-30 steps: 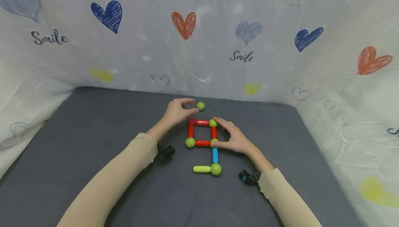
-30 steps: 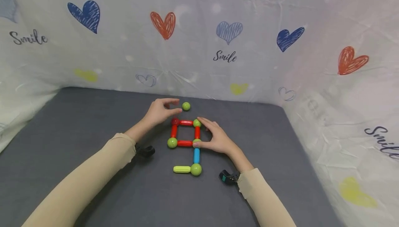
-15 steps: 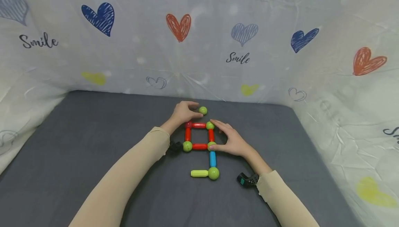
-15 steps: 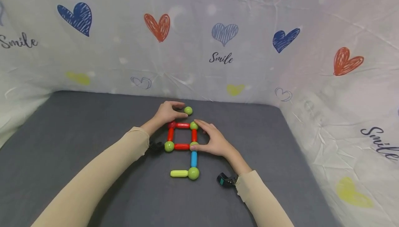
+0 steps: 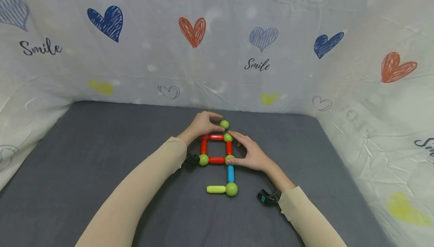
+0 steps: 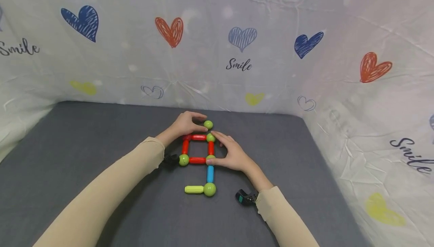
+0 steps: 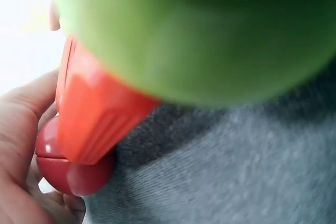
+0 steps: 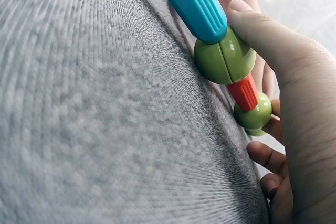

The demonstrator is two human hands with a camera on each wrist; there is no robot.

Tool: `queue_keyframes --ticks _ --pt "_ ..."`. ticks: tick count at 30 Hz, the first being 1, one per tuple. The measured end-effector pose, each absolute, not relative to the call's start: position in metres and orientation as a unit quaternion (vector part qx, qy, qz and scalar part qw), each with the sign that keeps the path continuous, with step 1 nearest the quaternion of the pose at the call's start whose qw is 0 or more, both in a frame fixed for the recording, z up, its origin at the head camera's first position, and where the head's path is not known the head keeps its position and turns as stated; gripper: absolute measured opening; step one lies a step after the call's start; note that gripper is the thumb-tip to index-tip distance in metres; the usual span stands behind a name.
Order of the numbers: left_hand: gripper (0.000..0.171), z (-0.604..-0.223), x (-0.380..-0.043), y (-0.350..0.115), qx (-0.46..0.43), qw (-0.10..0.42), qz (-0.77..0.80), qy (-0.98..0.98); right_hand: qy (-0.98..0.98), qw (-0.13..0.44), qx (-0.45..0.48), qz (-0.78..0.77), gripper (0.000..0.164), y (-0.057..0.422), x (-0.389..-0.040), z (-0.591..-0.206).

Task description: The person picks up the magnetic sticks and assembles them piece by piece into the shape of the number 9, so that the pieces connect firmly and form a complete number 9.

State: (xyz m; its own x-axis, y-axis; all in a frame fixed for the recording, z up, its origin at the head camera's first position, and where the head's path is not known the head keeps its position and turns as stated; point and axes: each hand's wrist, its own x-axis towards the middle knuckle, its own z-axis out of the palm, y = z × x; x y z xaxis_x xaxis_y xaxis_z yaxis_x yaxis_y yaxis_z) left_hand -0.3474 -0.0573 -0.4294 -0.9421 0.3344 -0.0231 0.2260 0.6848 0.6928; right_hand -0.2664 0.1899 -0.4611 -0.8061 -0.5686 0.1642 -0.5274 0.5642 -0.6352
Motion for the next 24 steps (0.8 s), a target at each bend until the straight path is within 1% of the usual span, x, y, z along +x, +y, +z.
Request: queue_keyframes --ticks 3,5,11,14,20,24 --pt "0.062 -0.426 -0.346 -0.053 0.169 0.078 0.338 0.923 0.882 0.031 -0.311 -0.352 0.099 0.19 -0.266 -0.461" --pt "0.061 -0.424 -0.345 -0.049 0.176 0.081 0.324 0.926 0.882 0.031 -0.312 -0.353 0.098 0.19 -0.266 -0.461" --pt "0.047 -0.421 -0.341 -0.042 0.173 0.083 0.316 0.929 0.879 0.032 -0.314 -0.359 0.097 0.188 -0.267 -0.462" --pt "0.043 -0.42 -0.34 -0.044 0.172 0.081 0.316 0.929 0.878 0.033 -0.316 -0.358 0.097 0.186 -0.266 -0.462" --pt "0.044 -0.411 -0.334 -0.058 0.163 0.043 0.359 0.918 0.88 0.036 -0.31 -0.358 0.098 0.186 -0.266 -0.462" --pt "0.046 -0.402 -0.32 -0.073 0.159 0.006 0.409 0.899 0.884 0.03 -0.308 -0.351 0.097 0.189 -0.268 -0.463"
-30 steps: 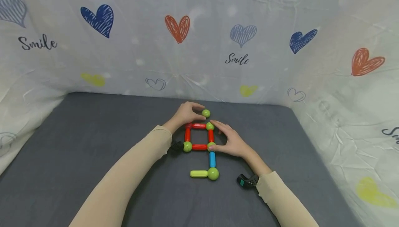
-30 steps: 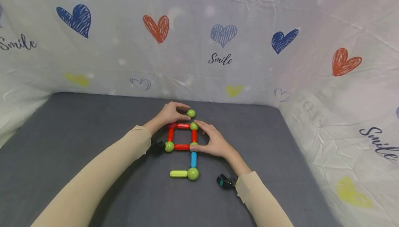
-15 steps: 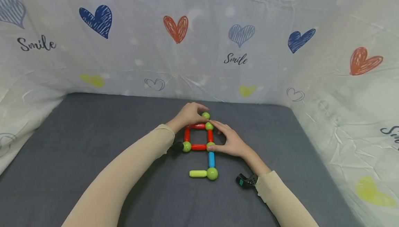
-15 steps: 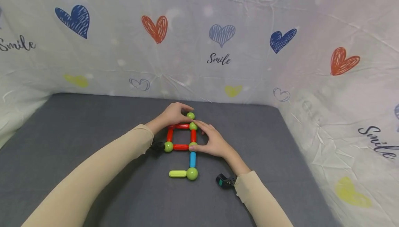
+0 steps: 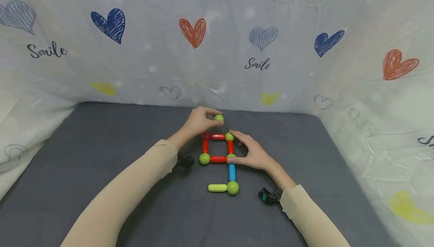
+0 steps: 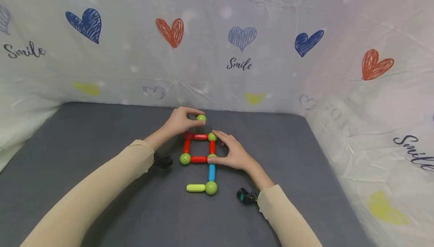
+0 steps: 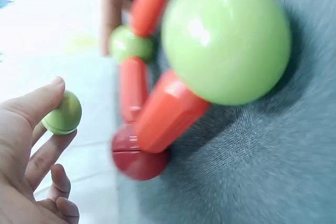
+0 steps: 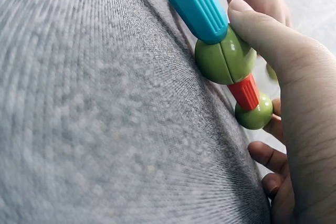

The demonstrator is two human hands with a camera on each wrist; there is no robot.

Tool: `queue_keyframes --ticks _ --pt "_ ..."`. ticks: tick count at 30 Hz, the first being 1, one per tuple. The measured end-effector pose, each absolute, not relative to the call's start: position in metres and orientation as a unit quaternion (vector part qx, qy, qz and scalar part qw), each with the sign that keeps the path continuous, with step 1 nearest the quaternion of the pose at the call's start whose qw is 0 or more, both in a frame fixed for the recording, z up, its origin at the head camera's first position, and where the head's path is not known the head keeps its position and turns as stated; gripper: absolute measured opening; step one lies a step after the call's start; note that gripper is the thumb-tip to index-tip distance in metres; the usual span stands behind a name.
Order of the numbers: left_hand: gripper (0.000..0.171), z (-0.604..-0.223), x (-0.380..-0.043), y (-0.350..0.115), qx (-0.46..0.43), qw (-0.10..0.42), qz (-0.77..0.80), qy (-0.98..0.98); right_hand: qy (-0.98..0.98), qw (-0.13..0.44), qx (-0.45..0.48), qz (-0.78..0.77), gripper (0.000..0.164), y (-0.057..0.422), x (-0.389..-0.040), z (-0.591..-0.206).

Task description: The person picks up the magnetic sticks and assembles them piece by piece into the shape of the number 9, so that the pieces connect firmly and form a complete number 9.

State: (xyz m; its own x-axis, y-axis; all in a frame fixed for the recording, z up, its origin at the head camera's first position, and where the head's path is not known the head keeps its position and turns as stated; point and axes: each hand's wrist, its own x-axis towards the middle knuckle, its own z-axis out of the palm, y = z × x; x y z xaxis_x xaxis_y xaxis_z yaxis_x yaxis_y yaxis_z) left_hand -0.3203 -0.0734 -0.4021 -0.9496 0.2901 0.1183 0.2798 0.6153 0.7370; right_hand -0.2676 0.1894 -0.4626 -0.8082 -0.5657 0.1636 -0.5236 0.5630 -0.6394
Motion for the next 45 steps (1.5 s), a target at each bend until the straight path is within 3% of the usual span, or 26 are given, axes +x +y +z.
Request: queue_keyframes --ticks 6,16,24,30,34,39,45 --pt "0.043 -0.394 -0.272 -0.1 0.177 -0.034 0.436 0.881 0.886 0.03 -0.305 -0.348 0.097 0.191 -0.268 -0.464" --pt "0.04 -0.413 -0.175 -0.126 0.23 0.03 0.426 0.874 0.887 0.028 -0.314 -0.338 0.099 0.192 -0.268 -0.464" --pt "0.035 -0.447 -0.157 -0.128 0.235 0.079 0.442 0.862 0.889 0.031 -0.31 -0.334 0.1 0.193 -0.268 -0.462" --pt "0.034 -0.455 -0.154 -0.131 0.234 0.072 0.431 0.868 0.888 0.035 -0.311 -0.336 0.105 0.191 -0.267 -0.461" --pt "0.035 -0.458 -0.152 -0.13 0.243 0.054 0.432 0.867 0.888 0.006 -0.323 -0.327 0.109 0.193 -0.262 -0.449" --pt "0.036 -0.462 -0.15 -0.127 0.246 0.047 0.431 0.867 0.853 -0.051 -0.381 -0.354 0.088 0.19 -0.23 -0.424" --pt "0.037 -0.46 -0.15 -0.128 0.25 0.031 0.437 0.864 0.787 -0.044 -0.456 -0.413 0.05 0.174 -0.194 -0.438"
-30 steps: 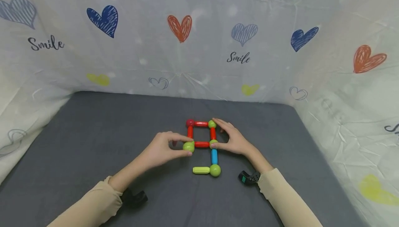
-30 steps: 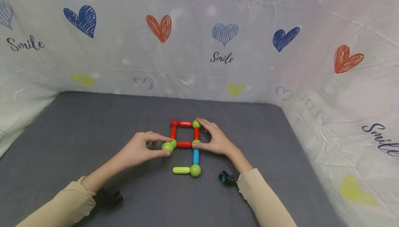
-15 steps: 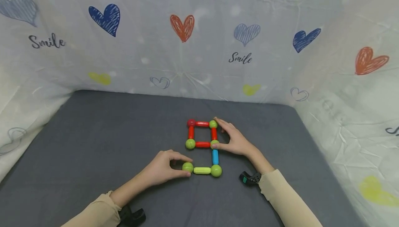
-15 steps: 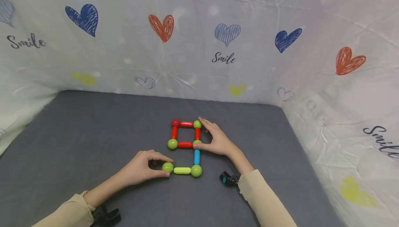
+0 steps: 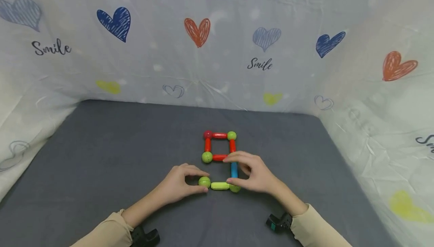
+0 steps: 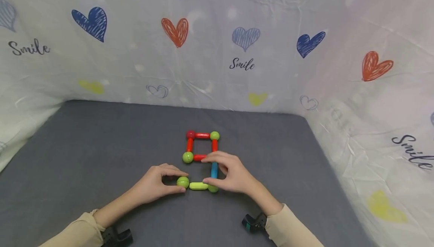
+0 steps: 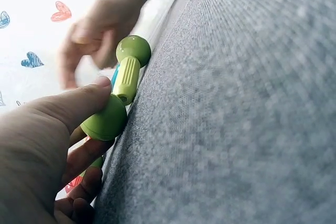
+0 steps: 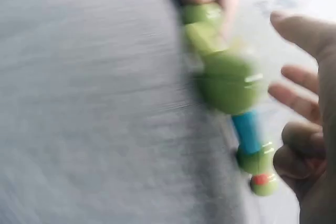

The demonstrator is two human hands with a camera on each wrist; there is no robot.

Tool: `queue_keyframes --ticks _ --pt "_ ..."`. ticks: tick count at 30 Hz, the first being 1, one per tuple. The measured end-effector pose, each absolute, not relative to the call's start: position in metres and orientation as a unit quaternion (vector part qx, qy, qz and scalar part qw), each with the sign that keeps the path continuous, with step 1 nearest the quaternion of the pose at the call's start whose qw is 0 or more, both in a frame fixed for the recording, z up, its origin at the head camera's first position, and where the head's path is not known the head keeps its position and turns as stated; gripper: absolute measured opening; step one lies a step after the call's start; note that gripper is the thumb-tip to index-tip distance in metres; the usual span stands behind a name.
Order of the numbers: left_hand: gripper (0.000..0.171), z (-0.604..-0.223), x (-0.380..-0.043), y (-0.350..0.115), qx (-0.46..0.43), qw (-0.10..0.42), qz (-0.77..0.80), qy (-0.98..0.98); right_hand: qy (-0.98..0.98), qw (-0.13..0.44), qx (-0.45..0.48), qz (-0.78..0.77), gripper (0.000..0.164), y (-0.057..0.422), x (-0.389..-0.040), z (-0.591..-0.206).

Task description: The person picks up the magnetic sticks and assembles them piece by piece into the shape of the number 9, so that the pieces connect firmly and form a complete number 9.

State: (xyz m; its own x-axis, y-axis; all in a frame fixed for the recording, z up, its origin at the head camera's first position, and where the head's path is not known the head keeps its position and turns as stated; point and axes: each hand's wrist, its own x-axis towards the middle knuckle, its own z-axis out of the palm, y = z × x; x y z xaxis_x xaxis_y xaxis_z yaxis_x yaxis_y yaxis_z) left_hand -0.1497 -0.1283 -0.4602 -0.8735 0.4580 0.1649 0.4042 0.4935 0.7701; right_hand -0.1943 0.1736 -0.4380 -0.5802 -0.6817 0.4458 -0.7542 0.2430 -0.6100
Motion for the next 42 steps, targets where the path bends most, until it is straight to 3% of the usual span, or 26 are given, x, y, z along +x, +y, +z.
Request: queue_keyframes --ticks 4,10,16,34,42 --pt "0.038 -0.461 -0.151 -0.128 0.257 0.023 0.436 0.862 -0.775 0.033 0.473 0.419 0.035 0.171 -0.186 -0.457" --pt "0.039 -0.462 -0.153 -0.128 0.259 0.03 0.436 0.861 -0.782 0.017 0.492 0.382 0.029 0.168 -0.184 -0.467" --pt "0.039 -0.461 -0.155 -0.127 0.259 0.02 0.434 0.862 -0.776 0.04 0.506 0.375 0.021 0.163 -0.186 -0.467" --pt "0.037 -0.46 -0.155 -0.125 0.239 0.03 0.434 0.868 -0.776 0.067 0.495 0.385 0.023 0.163 -0.189 -0.473" --pt "0.046 -0.462 -0.152 -0.127 0.247 0.028 0.42 0.873 -0.772 0.067 0.487 0.403 0.026 0.161 -0.185 -0.472"
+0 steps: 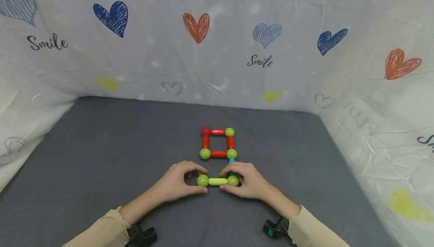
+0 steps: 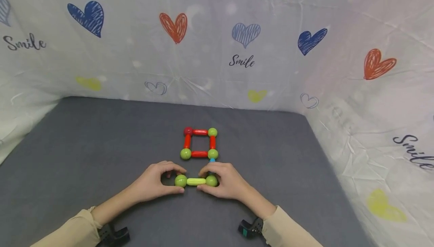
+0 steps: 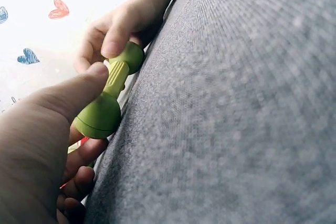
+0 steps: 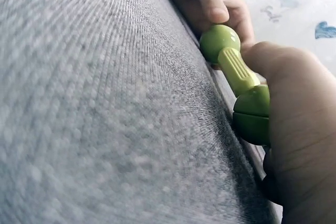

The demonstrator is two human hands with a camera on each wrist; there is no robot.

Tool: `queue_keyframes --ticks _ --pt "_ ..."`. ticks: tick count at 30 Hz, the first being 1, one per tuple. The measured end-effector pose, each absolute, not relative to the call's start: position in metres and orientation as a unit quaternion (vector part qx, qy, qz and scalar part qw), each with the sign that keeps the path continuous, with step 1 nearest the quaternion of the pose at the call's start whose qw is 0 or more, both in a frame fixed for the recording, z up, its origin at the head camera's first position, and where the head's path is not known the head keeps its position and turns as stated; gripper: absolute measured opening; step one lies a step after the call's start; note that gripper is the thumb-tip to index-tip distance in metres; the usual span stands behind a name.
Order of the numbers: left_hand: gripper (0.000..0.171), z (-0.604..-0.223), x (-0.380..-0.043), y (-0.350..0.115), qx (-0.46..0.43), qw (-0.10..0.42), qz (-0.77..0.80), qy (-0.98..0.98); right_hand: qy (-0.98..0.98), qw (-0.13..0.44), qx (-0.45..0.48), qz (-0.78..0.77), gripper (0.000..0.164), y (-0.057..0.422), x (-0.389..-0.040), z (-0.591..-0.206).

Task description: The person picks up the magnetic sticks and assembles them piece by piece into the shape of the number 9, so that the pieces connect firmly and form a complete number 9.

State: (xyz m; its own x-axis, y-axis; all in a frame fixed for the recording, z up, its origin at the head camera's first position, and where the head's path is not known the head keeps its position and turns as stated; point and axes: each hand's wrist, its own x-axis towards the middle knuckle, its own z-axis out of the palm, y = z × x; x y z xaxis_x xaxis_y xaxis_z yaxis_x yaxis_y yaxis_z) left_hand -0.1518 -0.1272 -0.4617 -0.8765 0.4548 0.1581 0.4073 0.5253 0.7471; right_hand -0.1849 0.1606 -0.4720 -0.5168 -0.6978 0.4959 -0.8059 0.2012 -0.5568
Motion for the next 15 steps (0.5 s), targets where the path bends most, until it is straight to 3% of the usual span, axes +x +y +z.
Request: queue_keyframes --ticks 9,15 --pt "0.048 -0.4628 -0.1483 -0.124 0.222 0.02 0.457 0.861 -0.763 0.109 0.469 0.431 0.024 0.1658 -0.1883 -0.471" --pt "0.038 -0.4658 -0.1496 -0.1271 0.206 0.02 0.476 0.855 -0.766 0.163 0.424 0.455 0.044 0.1652 -0.1908 -0.4708"
